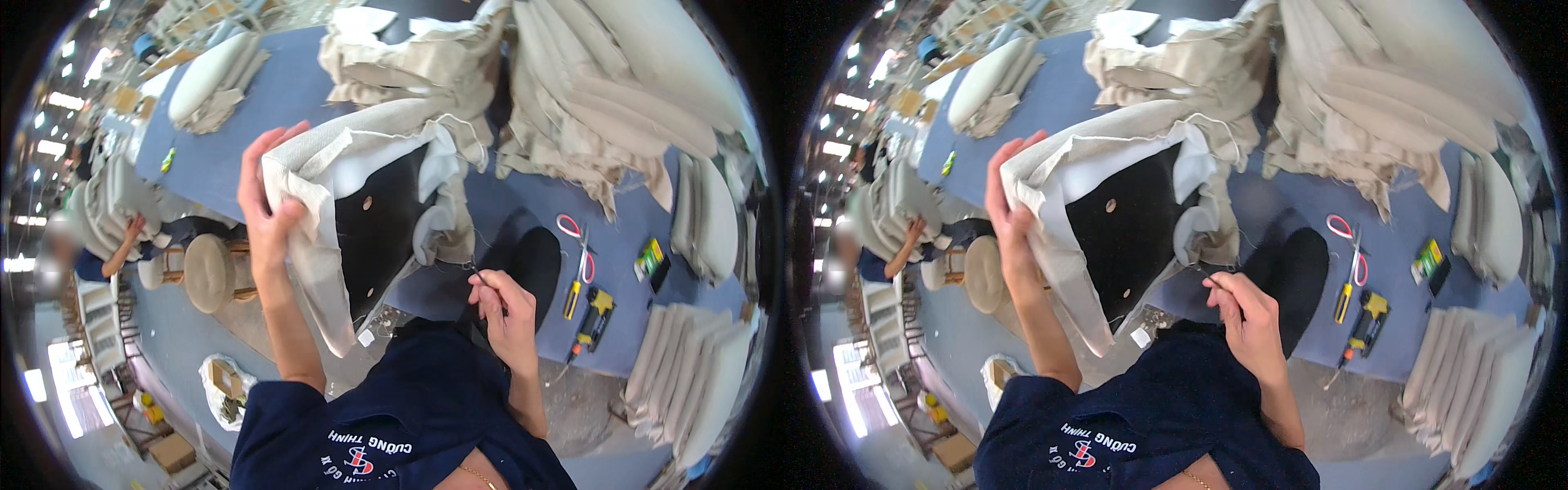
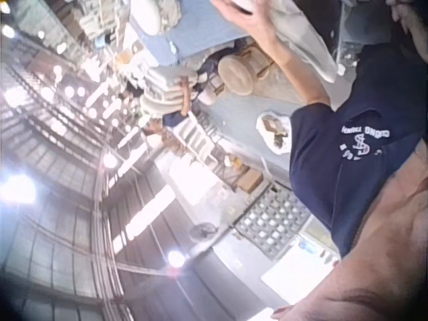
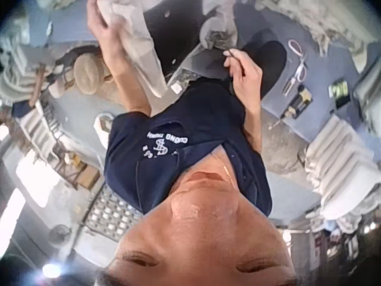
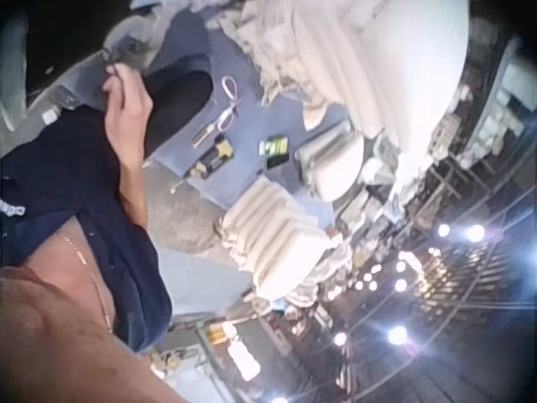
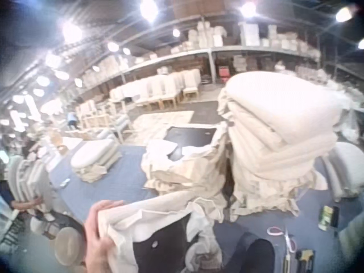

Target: The person fits a white fabric cover onto a cylindrical foam cushion, smoothing the material and tucking the edges. They use a staple gun to secure the fabric to the cushion and a screwdriver to adjust the fit. The person also uses scissors to trim excess fabric from the cushion.

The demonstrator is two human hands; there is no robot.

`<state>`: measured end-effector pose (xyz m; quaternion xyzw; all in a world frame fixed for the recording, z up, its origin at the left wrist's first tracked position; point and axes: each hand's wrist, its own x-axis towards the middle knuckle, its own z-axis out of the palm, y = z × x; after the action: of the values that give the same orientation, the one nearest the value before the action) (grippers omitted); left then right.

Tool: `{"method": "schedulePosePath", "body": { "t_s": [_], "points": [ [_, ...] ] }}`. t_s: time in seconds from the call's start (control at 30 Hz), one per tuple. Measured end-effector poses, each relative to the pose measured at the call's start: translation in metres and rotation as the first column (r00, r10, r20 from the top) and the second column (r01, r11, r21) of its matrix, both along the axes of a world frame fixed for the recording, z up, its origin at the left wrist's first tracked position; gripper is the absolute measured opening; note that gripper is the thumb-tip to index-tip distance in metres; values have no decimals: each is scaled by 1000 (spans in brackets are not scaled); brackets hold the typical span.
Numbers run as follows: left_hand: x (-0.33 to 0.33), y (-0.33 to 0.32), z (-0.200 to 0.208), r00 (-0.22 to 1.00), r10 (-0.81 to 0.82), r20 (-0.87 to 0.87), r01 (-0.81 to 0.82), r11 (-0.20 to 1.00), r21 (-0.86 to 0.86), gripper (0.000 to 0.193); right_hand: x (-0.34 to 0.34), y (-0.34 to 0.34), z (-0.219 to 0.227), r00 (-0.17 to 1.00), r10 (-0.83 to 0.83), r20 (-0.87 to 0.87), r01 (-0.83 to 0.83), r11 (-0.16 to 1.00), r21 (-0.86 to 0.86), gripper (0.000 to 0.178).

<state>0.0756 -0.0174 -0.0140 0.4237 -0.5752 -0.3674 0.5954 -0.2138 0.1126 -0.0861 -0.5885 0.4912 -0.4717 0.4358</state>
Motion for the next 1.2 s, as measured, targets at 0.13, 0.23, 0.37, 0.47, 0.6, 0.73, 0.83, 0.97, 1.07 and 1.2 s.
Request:
{"method": "schedulePosePath", "body": {
  "t_s": [0.13,0.23,0.37,0.47,0.6,0.73,0.83,0.97,1.07,1.2],
  "points": [
    [33,58,-38,909,280,309,-308,950,47,91,22,-20,-18,993,8,119,-10,1000,23,16],
    [26,87,-54,819,390,421,-437,899,19,81,36,-35,-24,972,20,235,-40,996,78,17],
    [23,106,-67,753,490,439,-548,837,6,78,30,-55,-55,962,-40,272,-3,988,155,13],
    [24,111,-75,727,517,452,-564,825,-36,77,13,-64,-98,982,-104,159,64,969,239,12],
    [24,122,-65,735,522,432,-571,821,-21,81,24,-82,-126,987,-99,126,75,980,182,10],
    [9,121,-60,751,494,437,-540,841,-23,87,40,-110,-169,969,-135,-208,137,991,-7,16],
    [-4,114,-60,764,450,462,-507,862,0,90,19,-98,-265,979,-124,-160,132,990,44,17],
    [-2,124,-47,782,439,444,-511,858,53,91,59,-41,-274,993,-78,83,48,946,320,10],
    [-12,106,-38,808,376,453,-429,903,15,94,69,-25,-300,993,4,116,-51,913,406,9],
    [-18,111,-51,815,293,500,-355,934,32,90,107,-11,-293,917,-44,397,-138,897,419,9]
  ]
}}
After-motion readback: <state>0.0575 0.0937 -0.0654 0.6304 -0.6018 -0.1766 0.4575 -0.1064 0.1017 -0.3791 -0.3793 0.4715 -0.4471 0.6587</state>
